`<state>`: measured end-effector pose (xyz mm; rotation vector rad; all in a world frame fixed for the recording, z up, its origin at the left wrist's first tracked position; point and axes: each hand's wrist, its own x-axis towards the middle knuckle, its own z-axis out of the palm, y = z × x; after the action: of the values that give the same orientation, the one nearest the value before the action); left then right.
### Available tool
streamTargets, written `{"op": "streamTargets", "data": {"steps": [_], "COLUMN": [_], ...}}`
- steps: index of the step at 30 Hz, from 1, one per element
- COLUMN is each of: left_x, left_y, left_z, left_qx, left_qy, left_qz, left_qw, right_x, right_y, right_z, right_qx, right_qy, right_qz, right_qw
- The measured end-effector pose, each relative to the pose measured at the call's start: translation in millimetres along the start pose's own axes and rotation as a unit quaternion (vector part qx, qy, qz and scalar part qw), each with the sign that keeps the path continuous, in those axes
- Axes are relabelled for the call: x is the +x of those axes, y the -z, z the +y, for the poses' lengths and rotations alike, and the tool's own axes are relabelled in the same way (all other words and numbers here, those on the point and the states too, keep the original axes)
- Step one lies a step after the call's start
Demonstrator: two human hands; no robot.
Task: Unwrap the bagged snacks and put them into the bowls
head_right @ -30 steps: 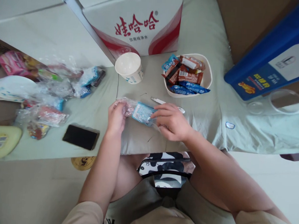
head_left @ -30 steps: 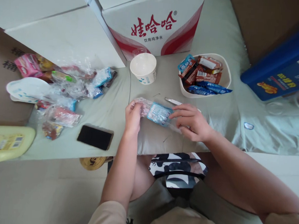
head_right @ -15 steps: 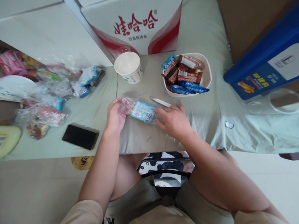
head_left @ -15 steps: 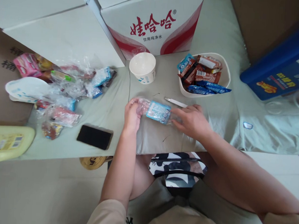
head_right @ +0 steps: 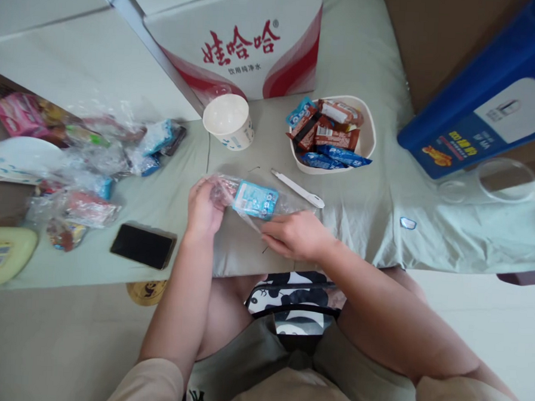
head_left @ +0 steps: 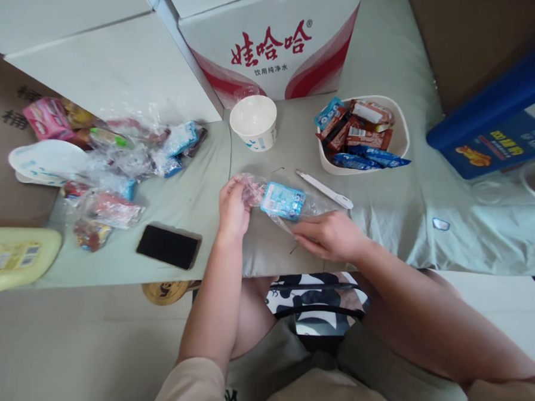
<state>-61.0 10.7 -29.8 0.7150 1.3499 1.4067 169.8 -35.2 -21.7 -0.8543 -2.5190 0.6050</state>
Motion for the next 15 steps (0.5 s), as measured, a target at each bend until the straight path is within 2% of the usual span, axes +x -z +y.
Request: {"op": "streamTargets", "data": {"steps": [2, 6, 9, 12, 15], "left_x": [-0.6, -2.5, -5.4, -8.6, -9.9], "left_y": [-0.6, -0.7, 1.0, 2.5, 3.1], "left_z": [1.1, 5.4, 9.0, 11.2, 11.1], "left_qx": [-0.023, -0.061, -0.053, -0.051, -0.054], "left_qy": [0.002, 0.04, 0.073, 0.077, 0.08], "left_qz": [-0.002, -0.03, -0.071, -0.114, -0.131], "left_qw": [1.0, 0.997, 0.993, 0.989, 0.987], "right_x": [0.4, 2.0, 2.6, 3.3, 4.1], "right_y": [-0.5, -1.0, -4.8, -9.3, -11.9], "right_z": [2.8, 6.4, 5.4, 3.9, 4.0], "right_qx": [-0.023, -0.068, -0.08, -0.08, -0.074], "right_qy": [-0.037, -0.106, -0.125, -0.131, -0.137], "right_qz": [-0.013, 0.033, 0.053, 0.073, 0.086], "right_qw": [0.999, 0.991, 0.987, 0.986, 0.984]}}
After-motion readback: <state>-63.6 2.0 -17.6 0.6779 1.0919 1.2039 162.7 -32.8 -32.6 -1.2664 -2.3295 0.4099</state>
